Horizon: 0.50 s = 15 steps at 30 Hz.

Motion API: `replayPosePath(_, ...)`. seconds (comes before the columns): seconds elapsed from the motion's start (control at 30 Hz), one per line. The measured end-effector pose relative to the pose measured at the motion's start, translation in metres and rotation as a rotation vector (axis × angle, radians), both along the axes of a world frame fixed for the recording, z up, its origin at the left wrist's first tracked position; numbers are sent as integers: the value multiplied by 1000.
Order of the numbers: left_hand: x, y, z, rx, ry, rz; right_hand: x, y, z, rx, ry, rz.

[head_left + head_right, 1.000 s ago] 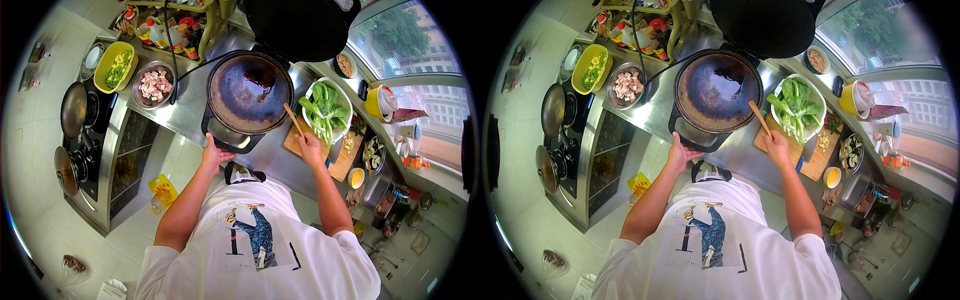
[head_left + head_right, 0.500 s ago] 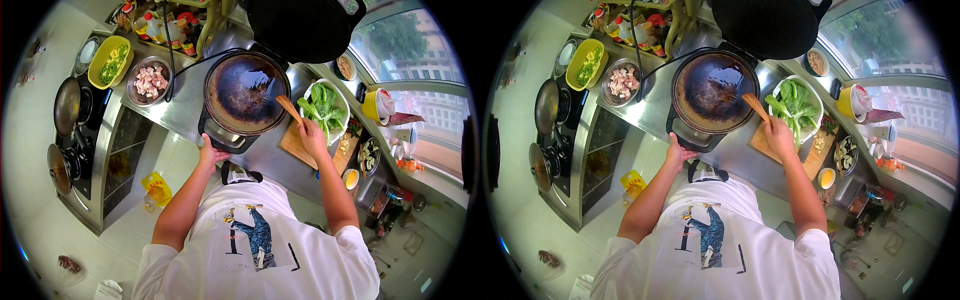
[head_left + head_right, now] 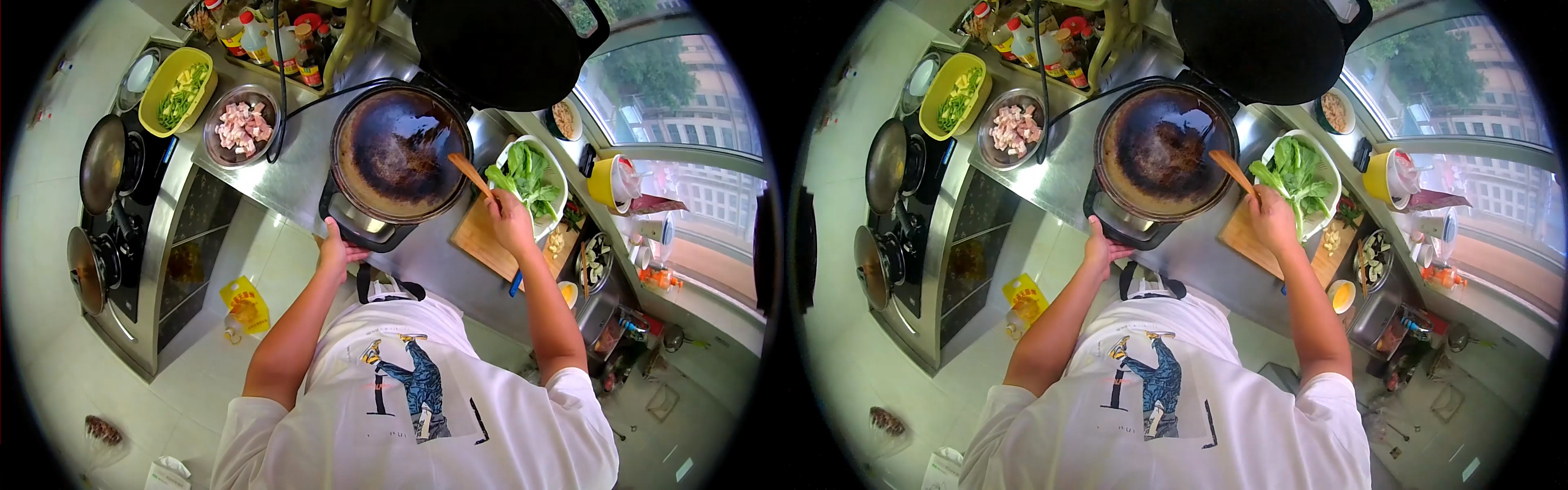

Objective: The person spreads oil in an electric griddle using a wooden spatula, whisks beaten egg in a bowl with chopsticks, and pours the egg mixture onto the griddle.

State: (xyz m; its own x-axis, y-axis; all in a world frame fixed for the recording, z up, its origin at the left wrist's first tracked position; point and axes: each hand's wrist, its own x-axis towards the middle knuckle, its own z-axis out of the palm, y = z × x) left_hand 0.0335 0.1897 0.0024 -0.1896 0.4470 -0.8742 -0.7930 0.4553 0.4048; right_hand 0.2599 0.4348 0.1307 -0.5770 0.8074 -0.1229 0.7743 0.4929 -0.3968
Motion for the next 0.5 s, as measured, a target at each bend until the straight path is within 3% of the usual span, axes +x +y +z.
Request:
replayPosePath(0.1, -4, 1, 3, -8, 12, -7, -5, 8, 16, -70, 51, -131)
replayPosePath(0.27, -8, 2, 7, -24, 25, 6, -14, 67, 55, 191, 242, -199)
replayPosePath(0.5, -10, 1, 5, -7, 74, -12, -41, 121, 102, 303, 377, -78)
